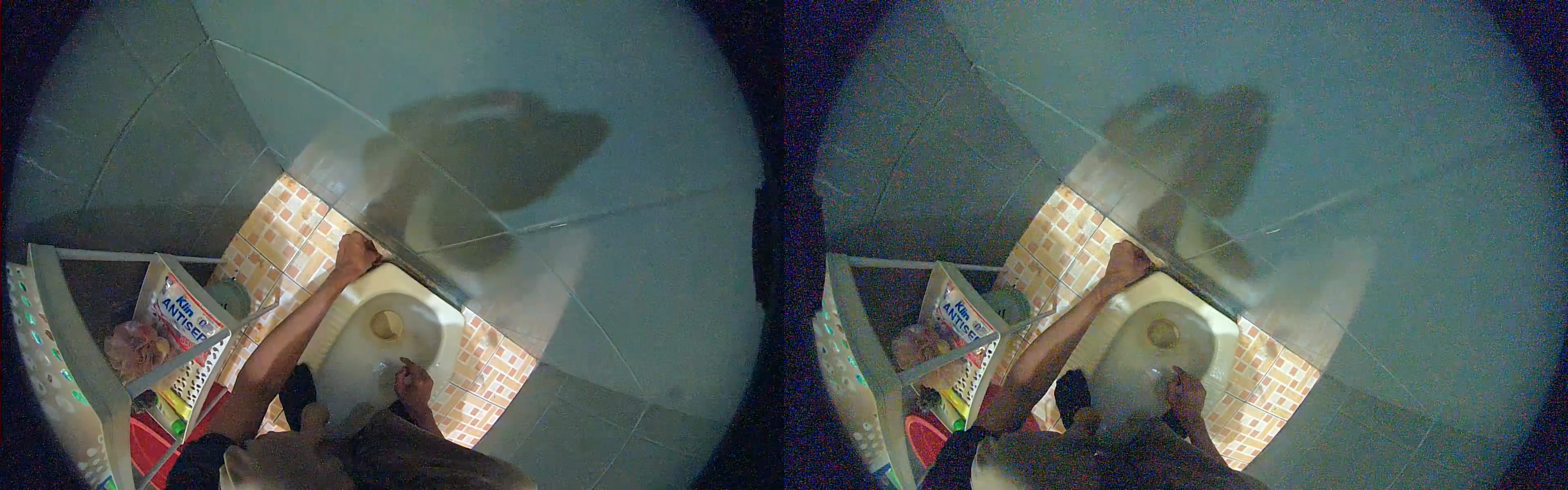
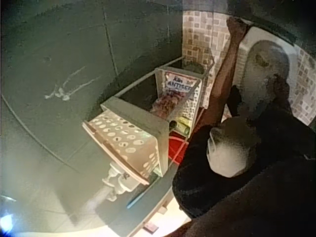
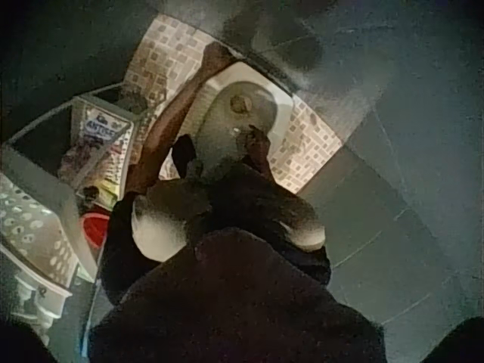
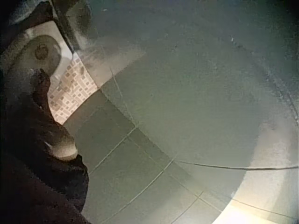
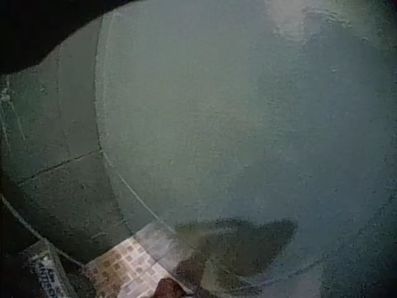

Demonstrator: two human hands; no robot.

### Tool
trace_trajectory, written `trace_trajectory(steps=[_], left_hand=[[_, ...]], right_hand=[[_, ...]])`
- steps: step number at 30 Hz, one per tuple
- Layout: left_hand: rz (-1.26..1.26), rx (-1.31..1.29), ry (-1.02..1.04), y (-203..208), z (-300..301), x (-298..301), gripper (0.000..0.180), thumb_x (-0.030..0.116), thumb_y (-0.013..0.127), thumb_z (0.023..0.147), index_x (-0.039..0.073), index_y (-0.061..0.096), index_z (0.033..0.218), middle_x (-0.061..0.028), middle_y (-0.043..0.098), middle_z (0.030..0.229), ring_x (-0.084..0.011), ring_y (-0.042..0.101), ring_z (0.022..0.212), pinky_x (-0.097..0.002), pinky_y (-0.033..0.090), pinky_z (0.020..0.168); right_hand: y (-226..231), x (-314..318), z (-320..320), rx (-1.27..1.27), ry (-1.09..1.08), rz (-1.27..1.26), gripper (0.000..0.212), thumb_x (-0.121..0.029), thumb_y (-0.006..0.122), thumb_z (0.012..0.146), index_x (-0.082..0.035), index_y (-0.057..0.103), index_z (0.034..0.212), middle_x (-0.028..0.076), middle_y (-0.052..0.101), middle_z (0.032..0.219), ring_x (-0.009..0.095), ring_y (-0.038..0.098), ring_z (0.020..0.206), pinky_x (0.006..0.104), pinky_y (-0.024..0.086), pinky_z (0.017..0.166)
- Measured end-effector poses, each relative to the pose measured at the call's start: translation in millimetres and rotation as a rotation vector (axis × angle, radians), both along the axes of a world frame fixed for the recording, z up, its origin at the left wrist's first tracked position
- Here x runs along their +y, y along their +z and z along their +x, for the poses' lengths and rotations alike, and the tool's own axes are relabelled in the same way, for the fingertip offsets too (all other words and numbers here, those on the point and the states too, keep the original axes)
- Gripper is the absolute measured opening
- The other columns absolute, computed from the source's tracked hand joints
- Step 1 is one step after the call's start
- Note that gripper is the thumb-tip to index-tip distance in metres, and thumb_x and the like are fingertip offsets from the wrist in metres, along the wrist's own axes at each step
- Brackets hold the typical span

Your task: The person applies a sealant or adhesive around the joint where a squat toilet meets the tiled floor using their hands.

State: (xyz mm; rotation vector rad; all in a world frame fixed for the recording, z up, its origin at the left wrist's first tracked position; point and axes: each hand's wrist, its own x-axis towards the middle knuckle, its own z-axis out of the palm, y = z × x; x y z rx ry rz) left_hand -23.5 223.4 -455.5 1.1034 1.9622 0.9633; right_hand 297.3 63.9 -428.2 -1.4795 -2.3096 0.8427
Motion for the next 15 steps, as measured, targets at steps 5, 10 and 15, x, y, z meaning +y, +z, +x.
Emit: trace_trajectory(steps=[5,10,15], left_hand=[[0.096,0.115,0.0,-9.3,-3.8,-9.0,0.012,0.011,0.067,0.07,-0.001,0.07,0.068,-0.0219,0.065,0.066,-0.0396,0.064,0.063,-0.0467,0.05,0.064],[0.227,0.191,0.033,-15.4,2.5,-6.4,0.015,0.013,0.066,0.07,-0.002,0.066,0.065,-0.0236,0.062,0.064,-0.0407,0.063,0.061,-0.0473,0.049,0.06],[0.177,0.206,0.089,-15.0,14.2,-6.2,0.017,0.012,0.066,0.071,-0.002,0.062,0.063,-0.0256,0.059,0.064,-0.0441,0.059,0.064,-0.0492,0.046,0.062]], right_hand=[[2.1,-1.1,-6.0,-0.002,0.037,0.027,0.032,-0.006,0.064,0.079,-0.009,0.068,0.111,0.011,0.068,0.078,0.027,0.067,0.072,0.0402,0.055,0.069],[-11.5,-4.4,1.3,0.043,0.025,0.041,0.033,-0.005,0.063,0.079,-0.007,0.067,0.112,0.011,0.067,0.078,0.026,0.067,0.071,0.0388,0.055,0.068],[-15.1,-5.9,7.7,0.053,-0.013,0.024,0.035,-0.005,0.063,0.079,-0.008,0.067,0.113,0.012,0.067,0.079,0.026,0.067,0.072,0.038,0.055,0.068]])
